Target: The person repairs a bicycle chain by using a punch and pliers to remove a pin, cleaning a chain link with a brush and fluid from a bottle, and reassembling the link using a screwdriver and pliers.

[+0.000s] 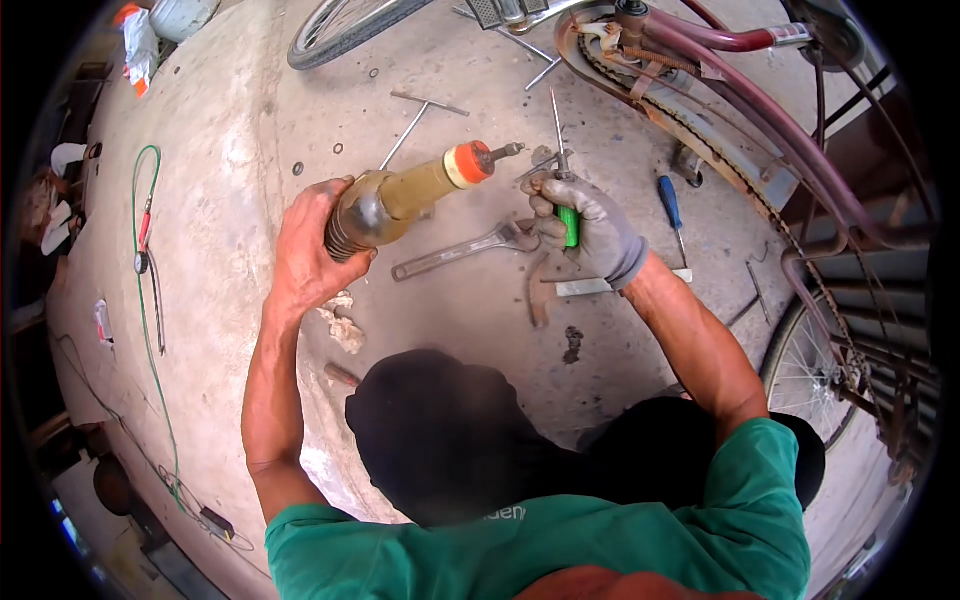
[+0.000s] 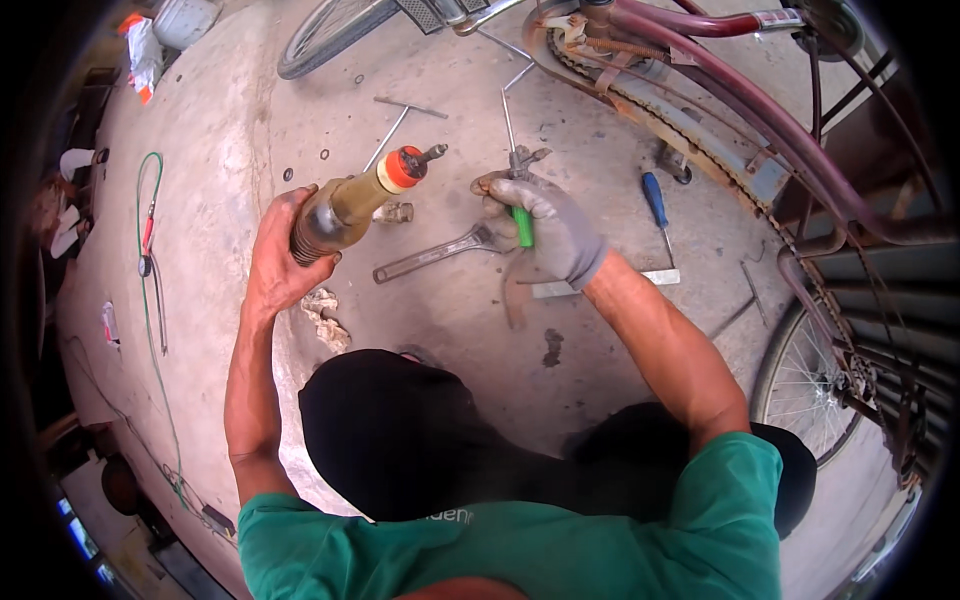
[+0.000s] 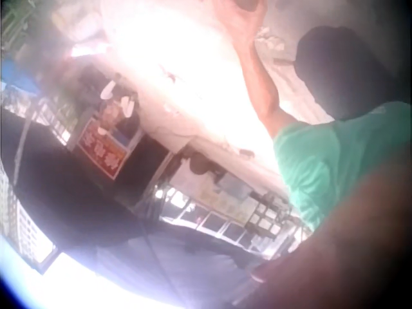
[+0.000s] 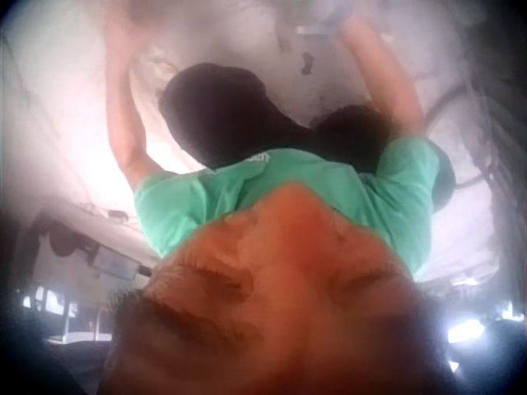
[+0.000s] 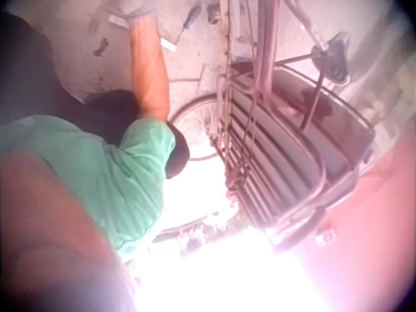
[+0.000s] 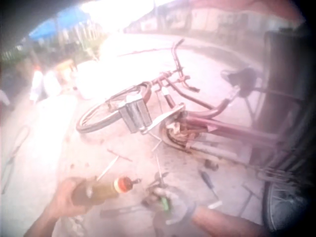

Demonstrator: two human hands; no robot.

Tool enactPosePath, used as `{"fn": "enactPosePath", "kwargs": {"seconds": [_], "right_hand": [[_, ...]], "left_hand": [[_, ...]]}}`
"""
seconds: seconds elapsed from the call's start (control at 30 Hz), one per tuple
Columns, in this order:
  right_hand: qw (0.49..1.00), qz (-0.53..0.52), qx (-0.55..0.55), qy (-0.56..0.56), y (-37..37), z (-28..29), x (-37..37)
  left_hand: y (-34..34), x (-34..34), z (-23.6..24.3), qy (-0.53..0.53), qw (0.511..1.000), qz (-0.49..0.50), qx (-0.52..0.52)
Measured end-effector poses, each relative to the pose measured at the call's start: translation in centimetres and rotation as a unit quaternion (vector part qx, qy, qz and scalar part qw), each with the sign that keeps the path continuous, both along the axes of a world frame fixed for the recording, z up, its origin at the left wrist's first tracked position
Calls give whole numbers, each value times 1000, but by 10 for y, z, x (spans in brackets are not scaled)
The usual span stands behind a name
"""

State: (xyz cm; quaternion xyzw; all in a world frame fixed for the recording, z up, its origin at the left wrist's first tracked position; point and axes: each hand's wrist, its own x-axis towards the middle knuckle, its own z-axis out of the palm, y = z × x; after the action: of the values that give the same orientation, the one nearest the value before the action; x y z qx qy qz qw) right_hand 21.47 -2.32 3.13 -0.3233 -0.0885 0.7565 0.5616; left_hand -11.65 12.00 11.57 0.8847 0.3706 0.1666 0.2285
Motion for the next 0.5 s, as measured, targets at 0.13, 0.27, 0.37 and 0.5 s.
{"fn": "enactPosePath", "kwargs": {"seconds": [0.13, 0.27, 0.37, 0.5], "right_hand": [[999, -6, -3, -48, 0, 1, -1], [997, -17, 56, -44, 0, 1, 2], [996, -25, 62, -54, 0, 0, 4], [996, -44, 24, -77, 0, -5, 3]], "left_hand": [[-8, 7, 21, 75, 994, -38, 64], [-11, 7, 31, 83, 990, -45, 106], [-12, 7, 35, 102, 988, -36, 113], [-13, 5, 38, 130, 984, -36, 119]]}}
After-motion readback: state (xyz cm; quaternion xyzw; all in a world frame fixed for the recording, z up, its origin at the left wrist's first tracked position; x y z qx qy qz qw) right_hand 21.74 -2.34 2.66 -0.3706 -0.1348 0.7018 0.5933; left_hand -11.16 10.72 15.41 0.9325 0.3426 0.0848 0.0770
